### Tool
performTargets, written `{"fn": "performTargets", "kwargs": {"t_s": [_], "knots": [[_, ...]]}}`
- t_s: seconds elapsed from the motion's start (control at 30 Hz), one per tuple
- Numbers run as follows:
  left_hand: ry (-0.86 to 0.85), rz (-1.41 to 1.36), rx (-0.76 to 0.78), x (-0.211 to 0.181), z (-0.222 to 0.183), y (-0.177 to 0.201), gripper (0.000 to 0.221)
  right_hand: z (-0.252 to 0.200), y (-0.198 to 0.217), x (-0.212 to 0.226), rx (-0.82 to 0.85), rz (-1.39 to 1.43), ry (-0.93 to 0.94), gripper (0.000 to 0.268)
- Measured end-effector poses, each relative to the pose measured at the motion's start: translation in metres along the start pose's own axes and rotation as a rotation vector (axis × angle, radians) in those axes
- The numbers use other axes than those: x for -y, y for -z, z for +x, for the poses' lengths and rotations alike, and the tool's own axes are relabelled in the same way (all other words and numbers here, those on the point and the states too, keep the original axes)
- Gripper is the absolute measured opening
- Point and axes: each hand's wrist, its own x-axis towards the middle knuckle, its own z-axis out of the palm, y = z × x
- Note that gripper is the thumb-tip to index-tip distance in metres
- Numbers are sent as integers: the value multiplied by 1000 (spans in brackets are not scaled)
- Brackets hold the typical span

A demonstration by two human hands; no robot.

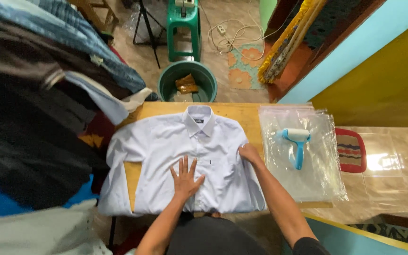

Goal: A person buttons, smooths, and folds a white long-sleeved shirt on a wooden table, then cleans it with a lint roller.

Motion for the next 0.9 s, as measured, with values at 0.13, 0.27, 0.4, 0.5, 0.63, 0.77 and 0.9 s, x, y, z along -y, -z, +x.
{"fn": "performTargets", "kwargs": {"t_s": [0.13,0.27,0.4,0.5,0.63,0.77,0.9], "knots": [[76,-10,22,7,44,14,83,-36,55,43,-53,116,-43,51],[126,0,20,27,101,18,89,-109,111,96,-90,253,-70,81],[168,14,93,39,142,22,90,-153,104,85,238,-95,-59,90],[165,0,66,47,166,22,91,-156,65,22,329,-234,-67,65],[247,-70,266,45,192,62,95,-179,41,-9,340,-204,-139,48],[209,-25,285,62,215,53,98,-182,46,-28,105,143,-196,30],[141,6,279,81,218,41,107,-178,66,-18,-223,320,-121,22]]}}
